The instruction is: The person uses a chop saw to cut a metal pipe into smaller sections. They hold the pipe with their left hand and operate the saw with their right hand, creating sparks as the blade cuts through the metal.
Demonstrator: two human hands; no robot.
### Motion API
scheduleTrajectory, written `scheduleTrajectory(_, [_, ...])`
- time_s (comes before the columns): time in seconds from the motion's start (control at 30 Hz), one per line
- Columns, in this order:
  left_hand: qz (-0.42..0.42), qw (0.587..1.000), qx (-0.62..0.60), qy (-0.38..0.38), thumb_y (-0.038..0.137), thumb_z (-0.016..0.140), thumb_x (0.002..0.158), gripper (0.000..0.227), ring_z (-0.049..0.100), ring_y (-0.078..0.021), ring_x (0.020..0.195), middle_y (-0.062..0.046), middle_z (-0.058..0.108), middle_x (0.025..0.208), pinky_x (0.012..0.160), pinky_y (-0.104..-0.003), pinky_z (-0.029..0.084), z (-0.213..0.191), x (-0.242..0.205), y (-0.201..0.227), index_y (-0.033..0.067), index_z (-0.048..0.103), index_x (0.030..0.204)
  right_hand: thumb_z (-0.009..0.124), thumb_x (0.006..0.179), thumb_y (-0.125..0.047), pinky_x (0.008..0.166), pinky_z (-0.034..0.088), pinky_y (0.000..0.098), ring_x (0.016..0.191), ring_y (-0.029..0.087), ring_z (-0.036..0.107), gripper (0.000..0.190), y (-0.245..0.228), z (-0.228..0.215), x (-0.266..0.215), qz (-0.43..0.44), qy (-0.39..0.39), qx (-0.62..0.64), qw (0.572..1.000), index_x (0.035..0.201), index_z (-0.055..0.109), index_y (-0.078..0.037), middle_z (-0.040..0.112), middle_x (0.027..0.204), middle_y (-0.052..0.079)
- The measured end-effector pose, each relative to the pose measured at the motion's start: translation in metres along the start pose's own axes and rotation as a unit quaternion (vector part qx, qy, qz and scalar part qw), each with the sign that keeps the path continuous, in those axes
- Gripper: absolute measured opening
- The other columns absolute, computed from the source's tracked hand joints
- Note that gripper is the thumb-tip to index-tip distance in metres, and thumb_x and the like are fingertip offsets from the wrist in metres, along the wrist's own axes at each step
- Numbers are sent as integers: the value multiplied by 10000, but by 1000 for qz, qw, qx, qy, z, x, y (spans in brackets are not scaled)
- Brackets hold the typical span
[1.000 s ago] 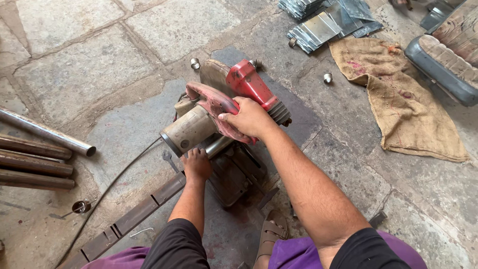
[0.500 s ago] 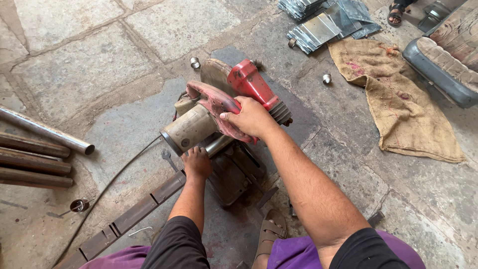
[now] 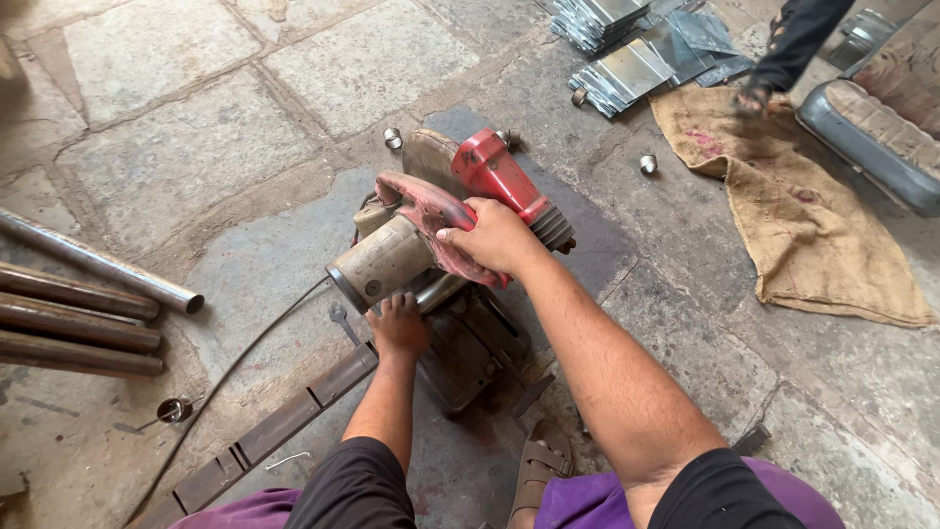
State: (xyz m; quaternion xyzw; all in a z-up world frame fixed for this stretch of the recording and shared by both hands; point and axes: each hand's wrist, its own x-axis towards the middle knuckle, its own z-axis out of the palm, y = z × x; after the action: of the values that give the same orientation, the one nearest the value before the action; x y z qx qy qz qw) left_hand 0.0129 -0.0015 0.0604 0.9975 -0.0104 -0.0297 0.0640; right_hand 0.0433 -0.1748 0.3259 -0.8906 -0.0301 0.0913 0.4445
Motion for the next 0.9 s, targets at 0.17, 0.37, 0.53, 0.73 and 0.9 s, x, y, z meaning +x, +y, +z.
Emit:
scheduleTrajectory(0.17, [83, 991, -103, 32, 435, 688, 859, 538, 531, -348, 1254, -138, 598, 1326, 1048, -563, 397, -1, -19, 24, 97, 621, 1272, 790, 822, -299, 616, 600, 383, 699, 220, 743, 428, -1, -1, 0, 21, -16, 17, 1000, 1127, 687, -16, 760, 882, 138])
scheduleTrajectory(0.37, [216, 960, -95, -151, 409, 665, 908, 396, 662, -348, 1114, -161, 703, 1163, 945, -471, 543, -20, -44, 79, 55, 725, 1074, 823, 793, -325, 792, 597, 372, 880, 242, 776, 463, 19, 6, 16, -90, 22, -7, 996, 1106, 708, -4, 782, 982, 169])
scheduleTrajectory(0.53, [306, 913, -7, -270, 269, 657, 878, 336, 714, -340, 1033, -175, 738, 1096, 878, -455, 582, -64, -51, 94, 68, 715, 1140, 828, 800, -374, 815, 585, 386, 918, 281, 762, 505, 19, 5, 17, -62, 22, -46, 997, 1111, 703, 4, 766, 1011, 191])
scheduleTrajectory(0.73, [350, 913, -9, -208, 138, 616, 814, 338, 720, -380, 990, -194, 752, 1030, 857, -475, 583, -173, -56, 76, 91, 720, 1132, 812, 788, -425, 831, 587, 395, 943, 313, 767, 549, 17, 7, 15, -62, 26, -46, 997, 1108, 705, 8, 763, 1015, 212])
scheduleTrajectory(0.9, [360, 886, -114, -270, 317, 770, 851, 271, 710, -256, 788, -112, 731, 821, 743, -408, 552, -299, -99, 68, 54, 732, 907, 806, 787, -429, 858, 570, 421, 979, 352, 740, 548, 25, 12, 20, -92, 49, -64, 992, 1106, 711, 6, 752, 1035, 231])
